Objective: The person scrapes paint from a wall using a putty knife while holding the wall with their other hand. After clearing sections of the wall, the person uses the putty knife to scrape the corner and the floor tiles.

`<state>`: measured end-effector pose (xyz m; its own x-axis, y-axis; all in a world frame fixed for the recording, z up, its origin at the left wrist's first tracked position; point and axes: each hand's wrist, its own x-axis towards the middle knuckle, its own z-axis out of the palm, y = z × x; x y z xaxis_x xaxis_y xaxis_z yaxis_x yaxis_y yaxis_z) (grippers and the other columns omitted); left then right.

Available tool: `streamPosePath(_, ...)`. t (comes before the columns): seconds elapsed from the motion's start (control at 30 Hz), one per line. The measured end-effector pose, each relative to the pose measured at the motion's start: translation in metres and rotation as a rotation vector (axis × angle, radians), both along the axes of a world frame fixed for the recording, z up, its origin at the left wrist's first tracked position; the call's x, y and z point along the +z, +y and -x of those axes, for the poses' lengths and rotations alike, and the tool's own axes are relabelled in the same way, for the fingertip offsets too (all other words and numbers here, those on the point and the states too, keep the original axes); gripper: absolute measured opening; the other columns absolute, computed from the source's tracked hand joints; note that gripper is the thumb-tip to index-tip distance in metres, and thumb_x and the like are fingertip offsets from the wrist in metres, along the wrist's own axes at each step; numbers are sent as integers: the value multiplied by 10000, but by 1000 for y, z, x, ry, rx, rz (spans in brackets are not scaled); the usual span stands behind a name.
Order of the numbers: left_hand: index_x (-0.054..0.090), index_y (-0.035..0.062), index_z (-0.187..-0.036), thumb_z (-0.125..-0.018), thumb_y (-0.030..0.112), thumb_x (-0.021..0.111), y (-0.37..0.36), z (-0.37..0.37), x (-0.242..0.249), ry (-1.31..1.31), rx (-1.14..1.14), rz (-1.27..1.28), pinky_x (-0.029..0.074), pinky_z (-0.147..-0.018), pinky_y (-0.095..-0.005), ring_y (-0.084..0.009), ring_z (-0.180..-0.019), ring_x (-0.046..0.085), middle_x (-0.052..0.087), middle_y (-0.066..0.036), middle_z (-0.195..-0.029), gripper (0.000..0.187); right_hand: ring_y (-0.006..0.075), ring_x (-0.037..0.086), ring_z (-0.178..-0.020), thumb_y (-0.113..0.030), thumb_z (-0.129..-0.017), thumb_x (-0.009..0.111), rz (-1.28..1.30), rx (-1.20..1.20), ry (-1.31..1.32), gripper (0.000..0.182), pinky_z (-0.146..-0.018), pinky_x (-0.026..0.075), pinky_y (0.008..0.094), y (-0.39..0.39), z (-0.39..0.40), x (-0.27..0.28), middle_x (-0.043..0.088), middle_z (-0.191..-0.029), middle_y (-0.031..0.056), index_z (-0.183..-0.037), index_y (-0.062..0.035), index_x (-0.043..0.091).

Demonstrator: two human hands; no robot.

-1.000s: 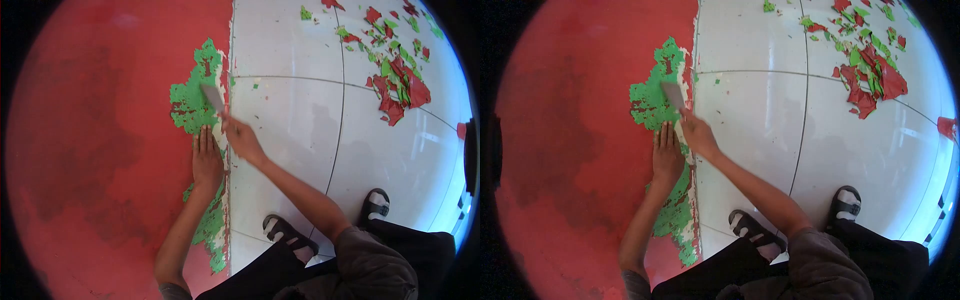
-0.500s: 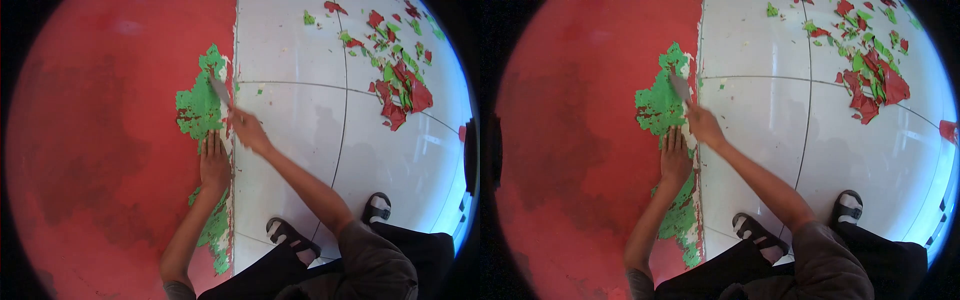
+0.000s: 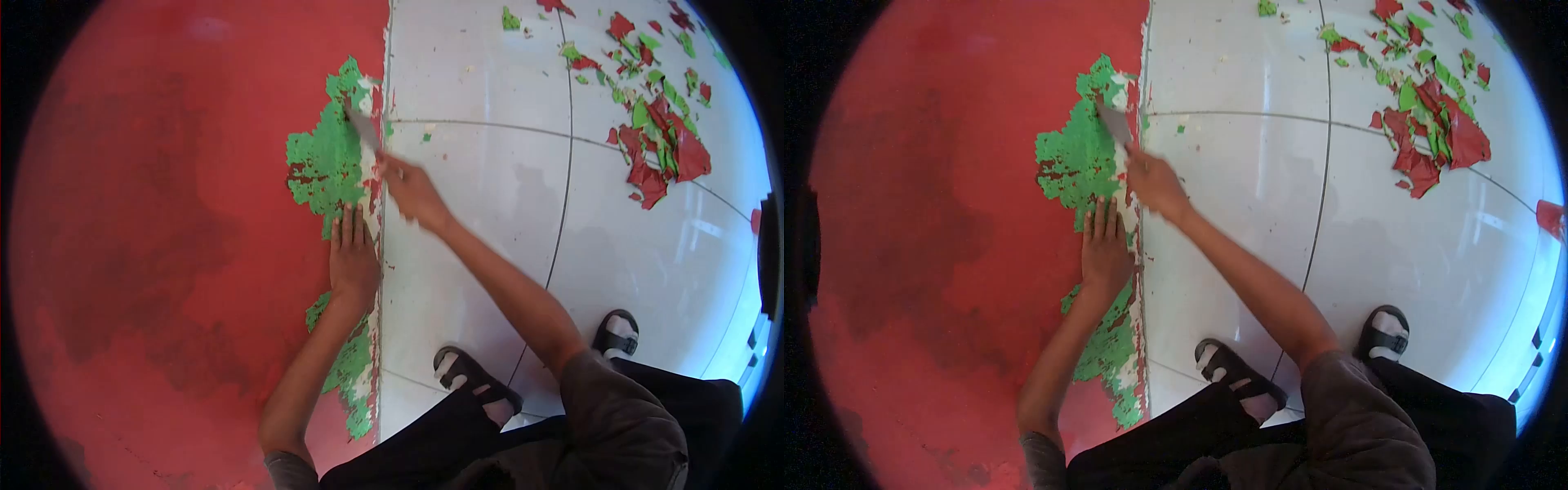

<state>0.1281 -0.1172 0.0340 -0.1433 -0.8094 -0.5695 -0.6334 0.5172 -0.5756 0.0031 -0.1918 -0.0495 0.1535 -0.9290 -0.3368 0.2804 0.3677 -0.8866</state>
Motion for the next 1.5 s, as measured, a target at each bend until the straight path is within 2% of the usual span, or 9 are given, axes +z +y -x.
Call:
streamPosePath(0.2, 416, -8, -1393, -830, 400, 617, 12, -9, -13, 12, -29, 8, 65, -1181, -484, -315, -1462, 82, 202, -155, -1557, 724, 98, 464, -427, -336, -976, 427, -50, 0, -93, 489, -400, 387, 278, -31, 16, 6, 504, -555, 9, -1389, -80, 474)
streamPosePath(0.37, 421, 0, -1391, -823, 404, 630, 15, -12, -15, 22, -41, -4, 64, -1180, -491, -313, -1461, 87, 220, -146, -1553, 728, 115, 467, -406, -351, -964, 449, -11, -76, -66, 500, -414, 414, 293, -58, 16, -10, 548, -568, 33, -1383, -80, 483)
streamPosePath(0.5, 430, 8, -1386, -830, 407, 628, 11, -5, -4, 84, 76, -79, 66, -1179, -496, -318, -1459, 91, 240, -144, -1546, 712, 56, 357, -421, -306, -985, 456, -7, 40, -31, 455, -386, 333, 248, -5, 13, 25, 411, -573, -46, -1378, -79, 492)
streamPosePath(0.67, 441, 10, -1378, -838, 397, 627, 21, -9, -7, 86, 42, -61, 81, -1176, -499, -325, -1457, 99, 258, -145, -1539, 690, 183, 633, -661, -314, -945, 500, -34, -22, -29, 455, -652, 505, 321, -71, 14, -1, 697, -874, 162, -1316, -55, 548)
streamPosePath(0.93, 455, 11, -1368, -825, 374, 627, 32, -21, -17, 115, 35, -49, 75, -1179, -494, -324, -1457, 99, 272, -145, -1533, 675, 225, 616, -546, -322, -956, 458, 27, -11, 24, 484, -550, 481, 357, -63, 23, 21, 692, -808, 127, -1319, -10, 523)
streamPosePath(1.07, 472, 4, -1350, -823, 356, 630, 27, -20, -21, 105, 18, -23, 74, -1180, -491, -327, -1456, 103, 277, -150, -1530, 653, 54, 390, -439, -429, -984, 448, 68, -12, 47, 524, -399, 333, 258, -38, 8, 13, 454, -588, -19, -1355, -66, 517)
streamPosePath(1.2, 466, -8, -1352, -849, 339, 593, 26, -13, -9, 138, 53, -54, 60, -1181, -487, -330, -1456, 95, 264, -157, -1534, 624, 66, 389, -413, -374, -981, 467, 85, -16, -8, 495, -389, 325, 250, -43, 11, 15, 471, -598, -23, -1372, -71, 497)
streamPosePath(1.37, 463, -17, -1361, -871, 305, 544, 29, -14, -10, 146, 46, -53, 45, -1181, -487, -337, -1453, 101, 264, -169, -1533, 591, 215, 647, -757, -289, -957, 454, 263, 126, 349, 481, -753, 511, 365, -92, 20, -7, 688, -897, 194, -1371, -45, 483)
streamPosePath(1.5, 457, 2, -1361, -850, 361, 591, 28, -16, -11, 112, 48, -56, 59, -1182, -484, -324, -1457, 97, 261, -147, -1536, 638, 176, 594, -640, -278, -972, 419, 123, -39, 84, 427, -623, 469, 356, -32, 14, 28, 643, -718, 102, -1261, -7, 578)
